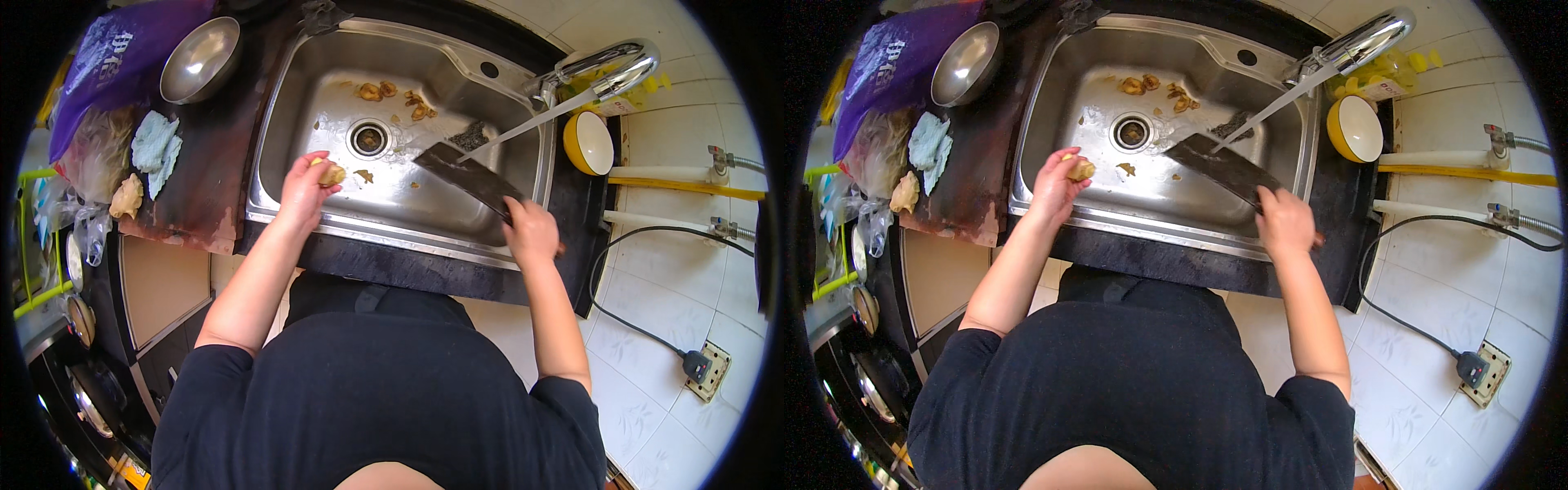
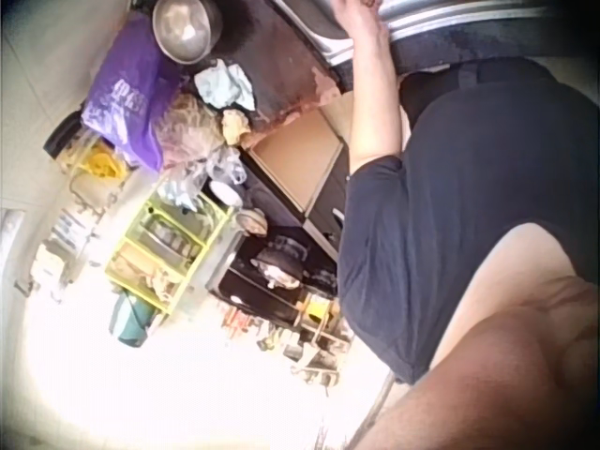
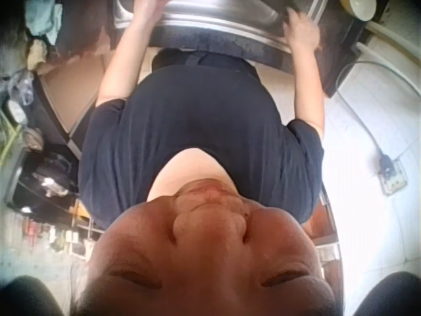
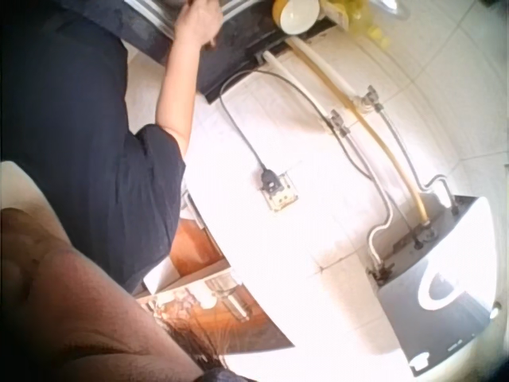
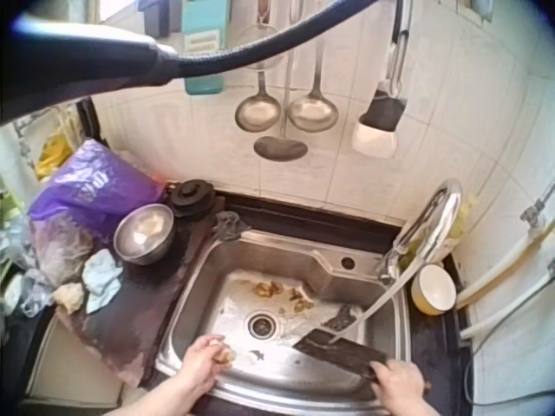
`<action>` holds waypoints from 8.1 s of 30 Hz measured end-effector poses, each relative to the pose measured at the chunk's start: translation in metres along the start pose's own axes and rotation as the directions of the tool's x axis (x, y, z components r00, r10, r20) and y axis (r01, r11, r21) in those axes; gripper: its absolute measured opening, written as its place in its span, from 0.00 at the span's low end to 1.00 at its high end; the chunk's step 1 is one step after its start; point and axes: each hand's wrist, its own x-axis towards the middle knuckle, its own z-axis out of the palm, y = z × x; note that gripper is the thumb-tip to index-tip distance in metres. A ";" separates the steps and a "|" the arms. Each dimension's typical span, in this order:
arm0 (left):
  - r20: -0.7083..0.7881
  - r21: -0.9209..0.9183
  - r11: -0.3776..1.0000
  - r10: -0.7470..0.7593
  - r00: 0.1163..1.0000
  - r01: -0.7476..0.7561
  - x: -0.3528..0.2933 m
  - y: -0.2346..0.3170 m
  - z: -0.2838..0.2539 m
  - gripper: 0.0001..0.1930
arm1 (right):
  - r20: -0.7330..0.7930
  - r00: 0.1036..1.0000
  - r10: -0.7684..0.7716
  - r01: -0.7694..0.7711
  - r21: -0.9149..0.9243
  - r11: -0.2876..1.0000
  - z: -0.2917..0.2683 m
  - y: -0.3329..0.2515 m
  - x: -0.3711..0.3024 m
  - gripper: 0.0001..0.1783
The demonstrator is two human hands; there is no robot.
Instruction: The person prepares ginger by washing it, peeling it with a knife and a peeler, and slicing it into small pieces on a cutting board. They then scoop cooked green beans from a pot on the stove into a metal bowl using a slotted spoon.
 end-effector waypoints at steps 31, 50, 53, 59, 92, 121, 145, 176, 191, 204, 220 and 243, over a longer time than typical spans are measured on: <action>-0.276 0.366 0.633 0.774 0.570 -0.682 -0.024 0.013 -0.109 0.17 | -0.210 0.932 0.296 -0.357 -0.378 0.854 0.055 0.105 -0.146 0.23; 0.100 0.282 0.785 0.548 0.831 -0.552 -0.020 0.029 -0.044 0.16 | 0.378 0.800 0.465 -0.309 0.925 -0.222 0.035 -0.003 0.060 0.17; 0.050 0.327 0.755 0.587 0.808 -0.569 -0.023 0.032 -0.074 0.14 | 0.511 0.801 0.313 -0.217 0.735 -0.643 0.052 0.003 0.116 0.11; 0.019 0.061 0.959 0.275 0.961 -0.276 -0.029 0.044 -0.060 0.18 | 0.602 0.725 0.336 -0.162 0.622 -0.766 0.074 0.001 0.137 0.16; 0.382 0.441 0.888 -0.058 0.922 -0.127 0.047 -0.020 0.214 0.17 | 0.087 0.825 0.558 -0.241 0.948 0.208 0.021 0.041 0.123 0.20; -0.117 -0.052 0.835 0.539 0.834 -0.547 -0.014 0.107 -0.159 0.25 | -0.109 0.931 -0.347 0.363 0.207 0.909 0.003 -0.320 0.193 0.43; -0.862 0.199 0.795 0.420 0.282 -0.573 -0.163 0.135 -0.685 0.16 | 0.154 0.860 -0.486 0.113 0.873 0.475 -0.070 -0.946 0.400 0.13; -0.825 0.495 0.835 0.365 0.432 0.240 -0.267 0.156 -0.707 0.50 | 0.433 0.753 -0.496 0.658 -0.466 0.592 -0.094 -0.799 0.369 0.61; -0.541 0.138 0.902 0.415 0.732 -0.409 -0.154 0.199 -0.647 0.16 | 0.141 0.985 -0.102 -0.060 0.826 0.560 -0.126 -0.645 0.484 0.12; -0.397 0.792 0.610 0.546 0.737 -0.026 -0.112 0.247 -0.618 0.43 | 0.185 0.719 -0.670 0.668 0.085 0.739 -0.132 -0.708 0.373 0.39; -0.378 0.105 0.885 0.457 0.805 -0.454 -0.186 0.211 -0.628 0.46 | 0.170 0.202 -0.965 0.976 0.045 0.212 0.032 -0.851 0.221 0.32; -0.216 -0.037 0.917 0.380 0.899 -0.396 -0.176 0.186 -0.578 0.29 | -0.511 0.721 -0.468 0.228 -0.463 0.857 -0.134 -0.666 0.315 0.43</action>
